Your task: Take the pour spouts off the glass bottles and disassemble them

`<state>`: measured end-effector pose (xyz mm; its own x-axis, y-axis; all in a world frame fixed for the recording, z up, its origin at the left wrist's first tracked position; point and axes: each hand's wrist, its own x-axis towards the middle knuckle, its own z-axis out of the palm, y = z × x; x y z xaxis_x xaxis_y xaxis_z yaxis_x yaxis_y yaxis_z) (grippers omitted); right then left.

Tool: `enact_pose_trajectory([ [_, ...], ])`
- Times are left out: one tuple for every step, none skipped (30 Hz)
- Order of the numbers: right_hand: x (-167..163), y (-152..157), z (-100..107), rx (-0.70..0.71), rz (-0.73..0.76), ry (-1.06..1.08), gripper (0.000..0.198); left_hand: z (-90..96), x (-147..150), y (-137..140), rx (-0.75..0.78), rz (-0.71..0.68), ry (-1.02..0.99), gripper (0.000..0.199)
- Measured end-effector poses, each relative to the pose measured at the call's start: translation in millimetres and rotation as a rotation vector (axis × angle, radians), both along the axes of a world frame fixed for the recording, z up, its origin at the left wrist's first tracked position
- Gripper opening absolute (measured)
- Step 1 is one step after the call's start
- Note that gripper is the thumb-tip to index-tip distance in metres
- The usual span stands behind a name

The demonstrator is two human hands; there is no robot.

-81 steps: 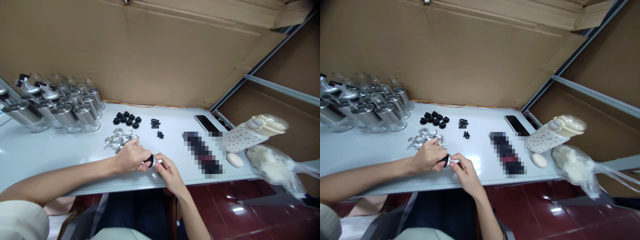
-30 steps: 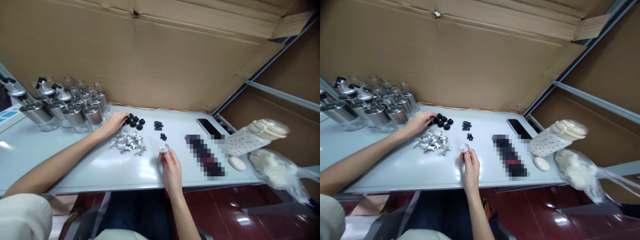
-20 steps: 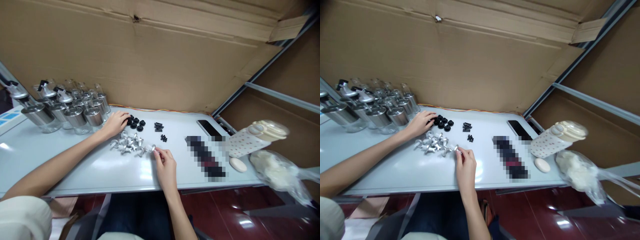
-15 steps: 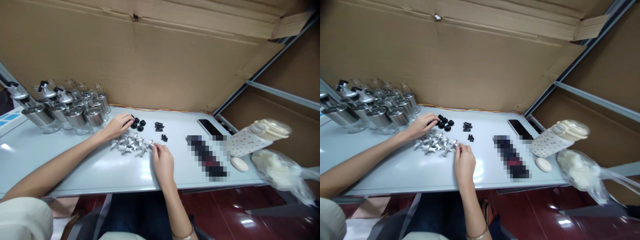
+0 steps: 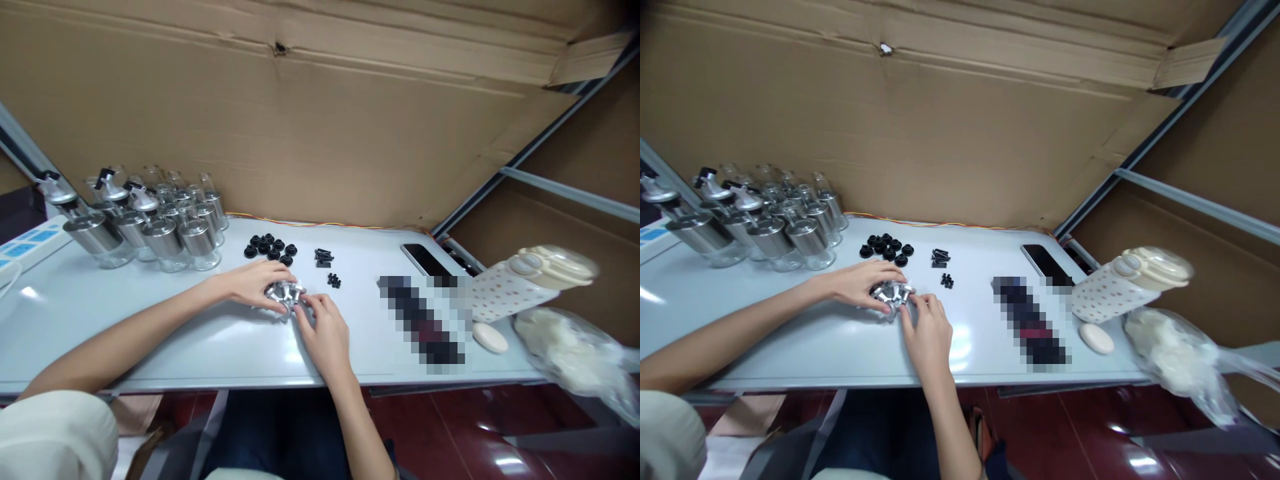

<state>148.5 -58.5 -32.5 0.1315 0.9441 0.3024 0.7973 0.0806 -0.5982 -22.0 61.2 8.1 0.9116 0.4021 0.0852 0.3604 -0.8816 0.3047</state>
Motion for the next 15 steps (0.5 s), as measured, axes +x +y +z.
enact_pose_trajectory([
  [0.1, -0.3, 0.0, -0.006, 0.006, 0.0, 0.026, 0.5, -0.5, 1.5, 0.014, 0.0, -0.002, 0.059],
  [0.4, -0.8, 0.0, -0.012, 0.009, 0.008, 0.026, 2.6, -1.6, 3.2, 0.03, -0.001, -0.011, 0.057],
  [0.8, -1.5, 0.0, -0.015, 0.008, 0.025, 0.026, 7.2, -3.2, 4.8, 0.049, -0.003, -0.031, 0.056],
  [1.4, -2.2, 0.0, -0.015, 0.004, 0.051, 0.027, 14.6, -5.6, 5.9, 0.073, -0.002, -0.062, 0.054],
  [2.0, -3.1, 0.0, -0.008, -0.003, 0.083, 0.027, 25.1, -8.8, 6.1, 0.107, 0.012, -0.102, 0.051],
  [2.5, -4.1, 0.1, 0.004, -0.01, 0.118, 0.028, 38.2, -12.9, 5.1, 0.149, 0.04, -0.143, 0.047],
  [3.0, -5.1, 0.4, 0.022, -0.016, 0.154, 0.029, 53.4, -18.1, 3.0, 0.213, 0.108, -0.178, 0.042],
  [3.3, -6.0, 0.8, 0.042, -0.023, 0.187, 0.03, 69.6, -24.5, -0.1, 0.306, 0.228, -0.197, 0.037],
  [3.4, -6.8, 1.3, 0.064, -0.03, 0.217, 0.031, 85.6, -32.2, -3.8, 0.416, 0.39, -0.173, 0.033],
  [3.4, -7.4, 1.8, 0.084, -0.038, 0.243, 0.031, 100.1, -41.3, -7.5, 0.506, 0.578, -0.083, 0.032],
  [3.3, -7.9, 2.4, 0.102, -0.045, 0.266, 0.03, 112.2, -51.7, -10.5, 0.595, 0.761, -0.008, 0.032],
  [3.0, -8.1, 2.9, 0.114, -0.049, 0.285, 0.03, 121.2, -63.1, -12.1, 0.64, 0.901, 0.075, 0.036],
  [2.8, -8.2, 3.4, 0.122, -0.052, 0.302, 0.029, 127.0, -75.2, -12.0, 0.653, 1.011, 0.153, 0.039],
  [2.6, -8.2, 3.7, 0.124, -0.052, 0.315, 0.028, 129.8, -87.4, -10.1, 0.644, 1.085, 0.226, 0.041],
  [2.5, -8.1, 3.9, 0.121, -0.051, 0.326, 0.028, 130.1, -99.1, -6.6, 0.608, 1.126, 0.29, 0.041],
])
